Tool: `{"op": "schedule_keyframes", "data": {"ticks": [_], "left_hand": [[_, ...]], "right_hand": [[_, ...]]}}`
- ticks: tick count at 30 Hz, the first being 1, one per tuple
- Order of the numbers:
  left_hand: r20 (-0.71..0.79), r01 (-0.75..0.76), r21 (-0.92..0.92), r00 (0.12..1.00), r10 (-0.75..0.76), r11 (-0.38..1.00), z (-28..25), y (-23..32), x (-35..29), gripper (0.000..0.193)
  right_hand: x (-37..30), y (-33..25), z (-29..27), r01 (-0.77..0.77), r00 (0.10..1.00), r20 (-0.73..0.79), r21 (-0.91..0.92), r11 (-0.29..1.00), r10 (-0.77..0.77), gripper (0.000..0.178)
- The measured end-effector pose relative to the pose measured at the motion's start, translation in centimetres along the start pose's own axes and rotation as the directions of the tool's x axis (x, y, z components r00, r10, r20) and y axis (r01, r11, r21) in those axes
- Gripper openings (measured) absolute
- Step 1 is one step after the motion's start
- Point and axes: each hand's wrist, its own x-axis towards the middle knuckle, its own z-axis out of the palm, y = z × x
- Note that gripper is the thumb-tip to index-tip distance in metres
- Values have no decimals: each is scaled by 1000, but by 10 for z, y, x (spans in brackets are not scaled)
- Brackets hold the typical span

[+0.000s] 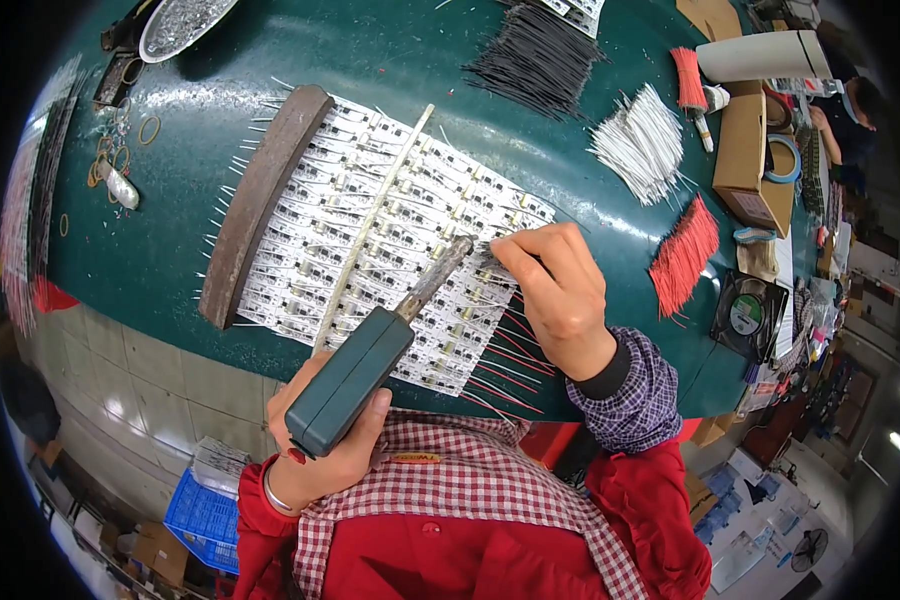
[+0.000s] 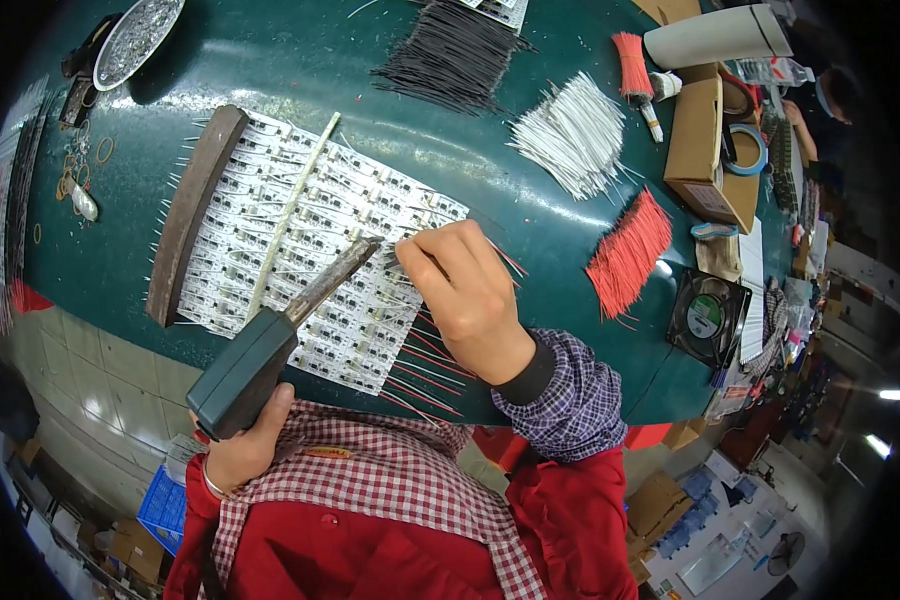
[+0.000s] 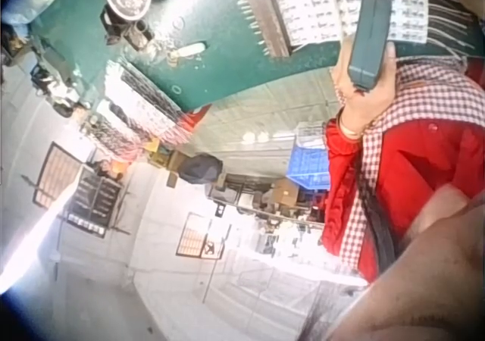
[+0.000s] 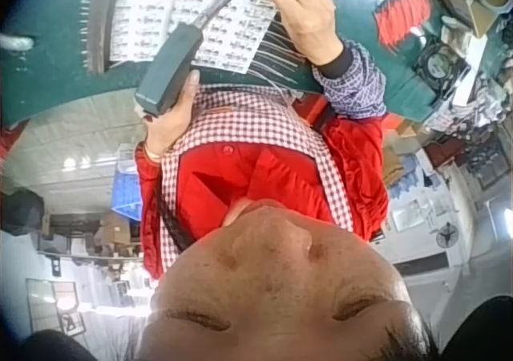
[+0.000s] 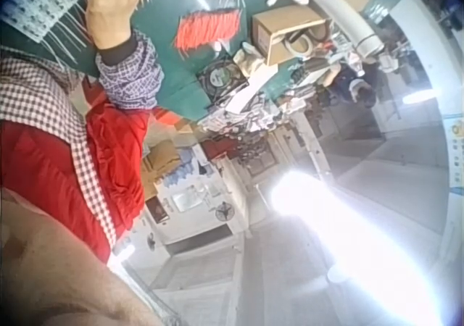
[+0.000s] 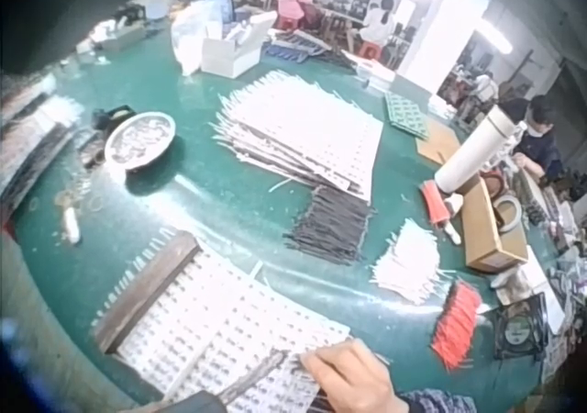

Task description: The person solders wires onto a circuit board panel using a soldering tool, grabbing wires from bundles on the table and attaching them onto the board terminals by hand.

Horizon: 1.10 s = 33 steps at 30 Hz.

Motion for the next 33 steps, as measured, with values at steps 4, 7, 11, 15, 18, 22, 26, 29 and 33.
{"op": "schedule_keyframes", "data": {"ticks": [4,7,11,15,18,22,26,29,33], "left_hand": [[17,32,1,999,-32,999,0,3,1,24],[30,22,29,999,-23,999,0,2,2,23],[26,-72,72,997,71,995,0,-2,3,22],[38,-43,53,998,41,998,-1,-1,3,21],[45,36,29,998,-38,999,-1,-4,-4,21],[2,15,49,1000,-16,999,-2,-14,-16,23],[-37,-10,45,999,11,999,-3,-13,-17,26],[-33,28,42,999,-27,999,-4,-16,-22,26],[-44,41,47,998,-39,998,-3,-17,-26,26]], "right_hand": [[1,0,-1,0,1000,15,-5,1000,0,34],[1,-1,-1,-1,1000,21,-3,1000,1,34],[2,-2,-1,1,1000,25,-4,1000,-1,32],[3,-2,-1,-2,1000,29,-5,1000,2,32],[3,-3,0,-7,1000,30,-3,1000,7,33],[4,-5,-2,-7,999,39,-16,1000,8,34],[4,-6,-4,-19,998,62,-24,1000,20,33],[4,-8,-6,-13,998,54,-28,1000,15,33],[2,-10,-6,10,1000,0,-42,999,-10,34]]}}
